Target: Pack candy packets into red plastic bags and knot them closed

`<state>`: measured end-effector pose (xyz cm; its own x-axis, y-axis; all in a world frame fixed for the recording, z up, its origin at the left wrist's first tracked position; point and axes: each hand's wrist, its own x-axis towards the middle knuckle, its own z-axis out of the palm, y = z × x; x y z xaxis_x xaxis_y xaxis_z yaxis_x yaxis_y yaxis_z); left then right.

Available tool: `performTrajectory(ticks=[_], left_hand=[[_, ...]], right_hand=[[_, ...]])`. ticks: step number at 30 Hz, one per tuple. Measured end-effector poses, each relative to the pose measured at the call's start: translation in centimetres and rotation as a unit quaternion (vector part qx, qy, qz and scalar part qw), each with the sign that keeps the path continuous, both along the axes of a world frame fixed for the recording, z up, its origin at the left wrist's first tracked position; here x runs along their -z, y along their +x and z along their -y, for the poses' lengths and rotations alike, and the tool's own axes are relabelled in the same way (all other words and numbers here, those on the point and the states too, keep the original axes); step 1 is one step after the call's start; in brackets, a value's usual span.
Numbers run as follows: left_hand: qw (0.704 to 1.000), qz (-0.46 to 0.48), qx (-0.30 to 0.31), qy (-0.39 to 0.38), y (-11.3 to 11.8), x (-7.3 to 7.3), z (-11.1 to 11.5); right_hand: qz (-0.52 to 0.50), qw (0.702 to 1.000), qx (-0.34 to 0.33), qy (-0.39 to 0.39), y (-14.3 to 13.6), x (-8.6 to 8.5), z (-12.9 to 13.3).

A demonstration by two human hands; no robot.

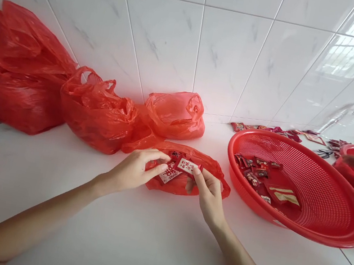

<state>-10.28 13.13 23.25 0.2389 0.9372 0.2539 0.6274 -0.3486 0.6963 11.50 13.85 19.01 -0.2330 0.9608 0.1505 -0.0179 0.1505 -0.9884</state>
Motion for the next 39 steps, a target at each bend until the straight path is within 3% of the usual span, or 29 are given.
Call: performTrajectory(ticks=[3,6,13,19,24,29,33,39], left_hand=[[0.984,-0.173,-0.022,0.042,-0.9,-0.3,0.0],[0.965,-0.259,-0.040,0.024,-1.1,-0.2,0.3],[0.939,-0.334,-0.077,-0.014,-0.6,-0.4,0.6],[0.927,-0.356,-0.079,-0.087,-1.0,-0.9,0.6],[0.956,-0.285,-0.064,-0.042,-2.1,-0.7,-0.3],[0.969,-0.139,-0.153,0.134,-3.9,-2.9,-1.1],[0.959,0.003,-0.217,0.184,-4.7,-5.1,-0.5],[0.936,0.226,-0.207,0.171,-5.4,-7.4,0.1]], right_hand=[[0.142,0.986,0.053,0.068,0.2,0.7,-0.5],[0.246,0.954,0.098,0.138,0.5,1.6,-1.1],[0.381,0.879,0.146,0.248,1.4,3.2,-1.9],[0.496,0.820,0.141,0.248,1.3,3.4,-1.8],[0.541,0.808,0.112,0.204,1.3,2.8,-1.6],[0.526,0.813,0.129,0.214,1.3,2.8,-1.8],[0.466,0.841,0.120,0.246,1.2,2.3,-2.0],[0.365,0.892,0.058,0.261,1.7,-0.6,-1.7]])
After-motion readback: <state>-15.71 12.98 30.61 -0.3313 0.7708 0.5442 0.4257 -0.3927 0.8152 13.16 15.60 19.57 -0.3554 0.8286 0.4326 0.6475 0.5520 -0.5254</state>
